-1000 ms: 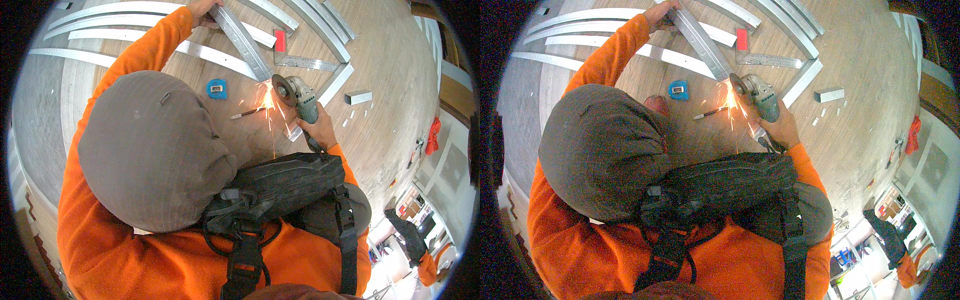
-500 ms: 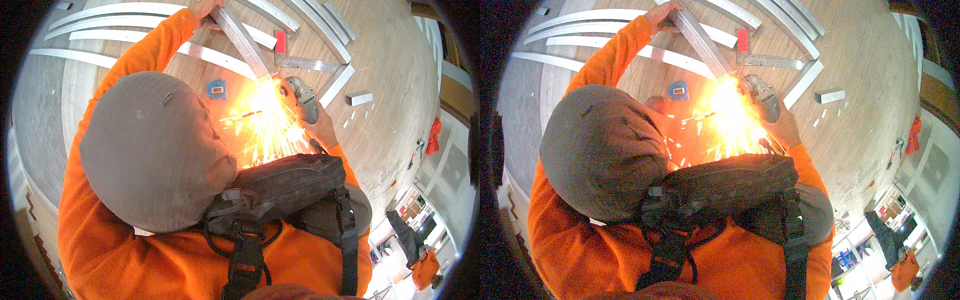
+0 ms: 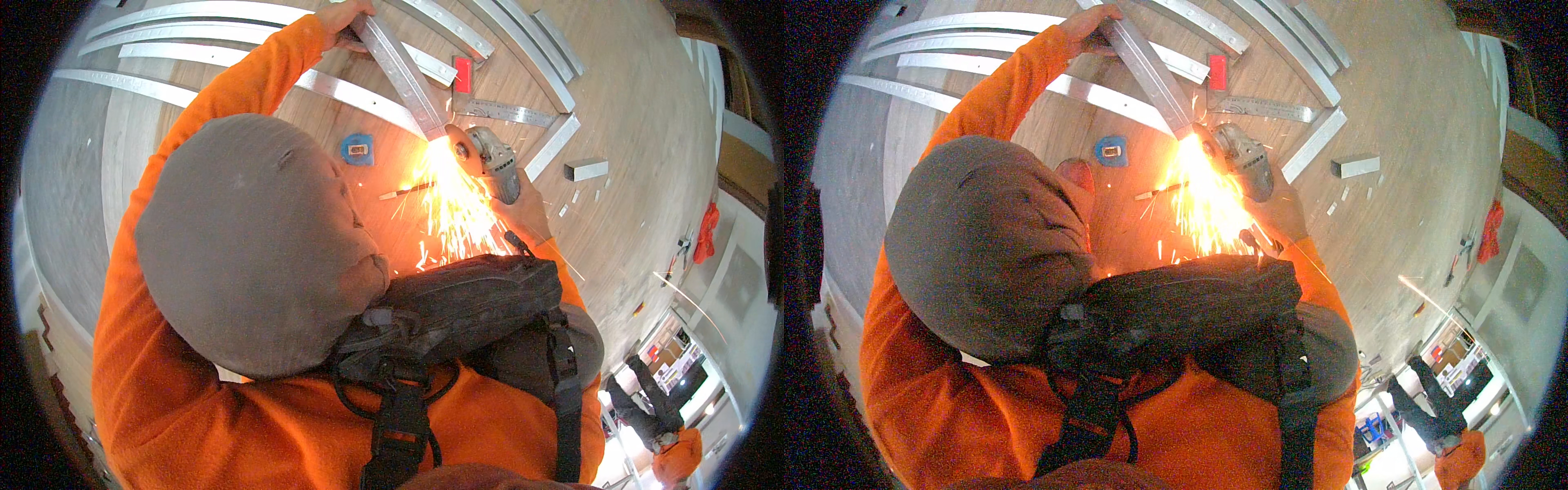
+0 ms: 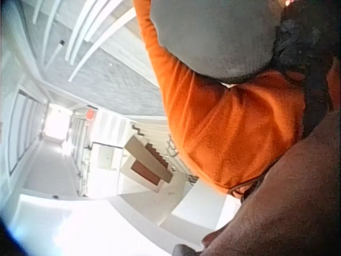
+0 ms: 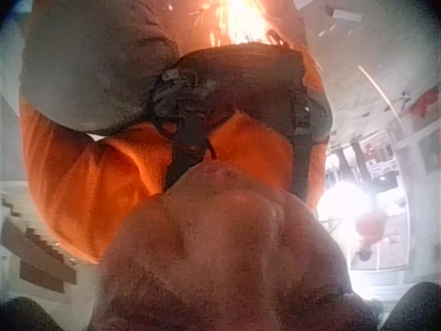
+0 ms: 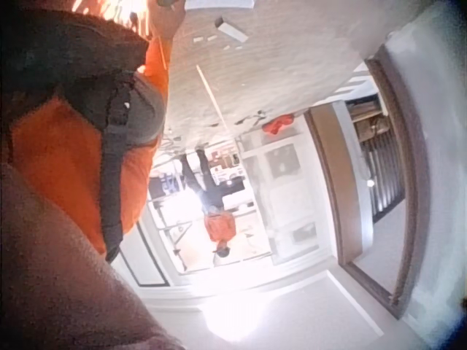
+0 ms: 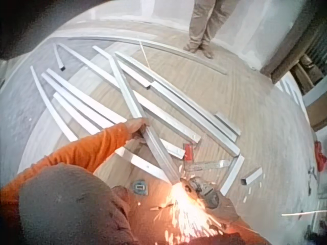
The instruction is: The person measures and marks a metal profile using a ruler and marker. They then use an angle grinder to cut the profile at the marked line, producing sparks. Finally, they use pliers to deburr the cut edge.
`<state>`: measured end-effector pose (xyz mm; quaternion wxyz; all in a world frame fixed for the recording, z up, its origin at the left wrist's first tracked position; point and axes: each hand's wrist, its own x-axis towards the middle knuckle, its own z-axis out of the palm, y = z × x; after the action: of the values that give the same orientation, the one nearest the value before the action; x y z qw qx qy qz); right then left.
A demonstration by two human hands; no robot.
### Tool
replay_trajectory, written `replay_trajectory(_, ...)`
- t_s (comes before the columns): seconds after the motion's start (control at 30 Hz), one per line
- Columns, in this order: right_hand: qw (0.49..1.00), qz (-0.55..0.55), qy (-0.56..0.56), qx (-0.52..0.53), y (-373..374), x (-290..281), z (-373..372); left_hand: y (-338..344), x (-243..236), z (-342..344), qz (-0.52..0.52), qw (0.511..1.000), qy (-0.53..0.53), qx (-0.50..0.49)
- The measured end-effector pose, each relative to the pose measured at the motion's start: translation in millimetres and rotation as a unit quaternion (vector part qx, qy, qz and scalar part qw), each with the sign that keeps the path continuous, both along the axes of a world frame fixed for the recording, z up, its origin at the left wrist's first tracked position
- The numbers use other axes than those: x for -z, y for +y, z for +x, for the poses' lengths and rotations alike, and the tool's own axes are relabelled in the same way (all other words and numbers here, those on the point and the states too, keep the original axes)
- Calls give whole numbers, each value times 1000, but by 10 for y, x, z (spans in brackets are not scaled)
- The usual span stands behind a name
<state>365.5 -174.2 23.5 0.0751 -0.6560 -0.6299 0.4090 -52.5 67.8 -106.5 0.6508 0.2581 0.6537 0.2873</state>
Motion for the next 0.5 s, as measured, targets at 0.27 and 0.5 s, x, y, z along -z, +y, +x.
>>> replay_trajectory(0.27, 997, -47, -56, -21, 109, 18, 75, -18, -8, 105, 3, 997, -72, 19)
replay_trajectory(0.5, 999, -14, -25, -32, 79, 43, 63, 114, 295, -151, -4, 995, -25, 99)
